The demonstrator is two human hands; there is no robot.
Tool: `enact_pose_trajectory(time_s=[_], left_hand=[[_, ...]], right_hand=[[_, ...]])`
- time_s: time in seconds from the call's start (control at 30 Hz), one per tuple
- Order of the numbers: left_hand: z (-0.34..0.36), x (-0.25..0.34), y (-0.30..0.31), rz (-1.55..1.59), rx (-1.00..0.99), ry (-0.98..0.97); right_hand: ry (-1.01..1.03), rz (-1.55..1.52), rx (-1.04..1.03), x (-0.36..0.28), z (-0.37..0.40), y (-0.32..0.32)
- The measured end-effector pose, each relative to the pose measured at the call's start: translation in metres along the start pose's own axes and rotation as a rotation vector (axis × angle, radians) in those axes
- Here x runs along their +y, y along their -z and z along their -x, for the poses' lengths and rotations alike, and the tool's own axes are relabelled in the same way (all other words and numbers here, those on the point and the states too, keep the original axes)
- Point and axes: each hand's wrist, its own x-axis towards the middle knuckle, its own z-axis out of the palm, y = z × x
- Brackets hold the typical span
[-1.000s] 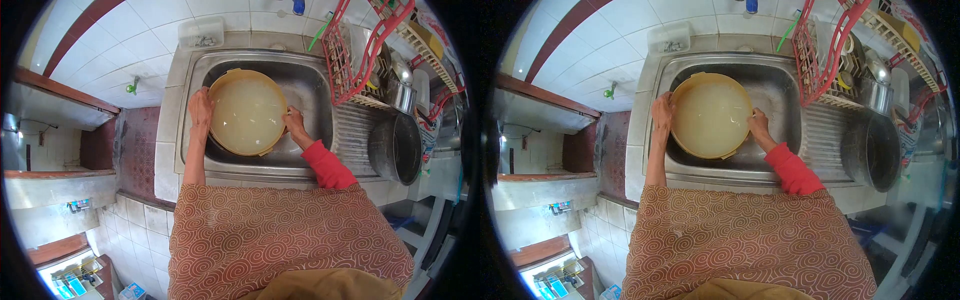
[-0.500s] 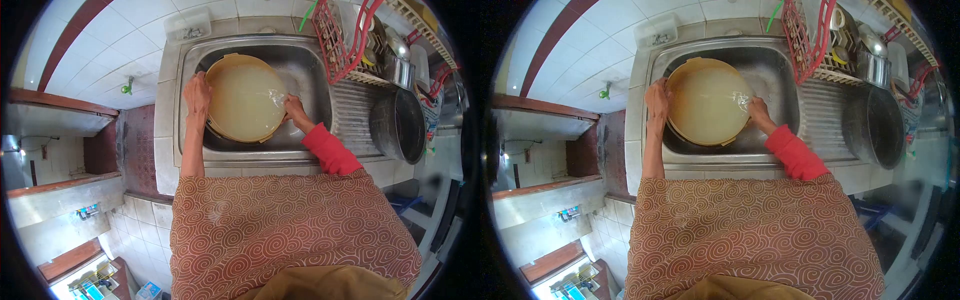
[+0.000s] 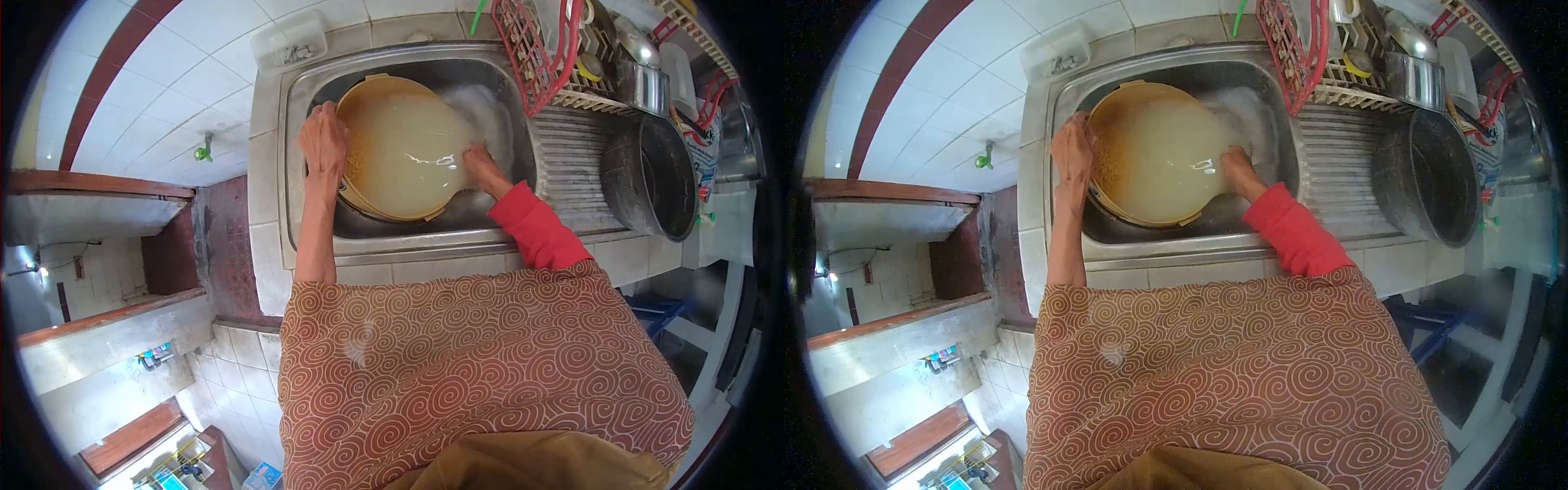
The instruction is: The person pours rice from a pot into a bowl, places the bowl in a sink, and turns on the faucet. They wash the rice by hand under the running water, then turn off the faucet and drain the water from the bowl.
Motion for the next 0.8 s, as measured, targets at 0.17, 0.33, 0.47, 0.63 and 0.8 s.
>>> enact_pose_trajectory(time_s=[0.17,0.33,0.47,0.63,0.8], left_hand=[[-0.004,0.005,-0.002,-0.105,-0.009,0.022],[-0.006,0.011,0.000,-0.116,-0.024,0.000],[-0.009,0.018,-0.001,-0.116,-0.050,-0.011],[-0.011,0.023,-0.001,-0.103,-0.048,-0.029],[-0.013,0.026,-0.001,-0.118,-0.057,-0.036]], right_hand=[[-0.045,0.061,0.011,-0.054,0.032,-0.018],[-0.058,-0.174,0.088,-0.059,0.044,-0.028],[-0.088,-0.331,-0.062,-0.043,0.038,-0.014],[-0.105,-0.319,-0.017,-0.017,0.021,-0.003],[-0.146,-0.203,-0.042,-0.019,0.016,-0.002]])
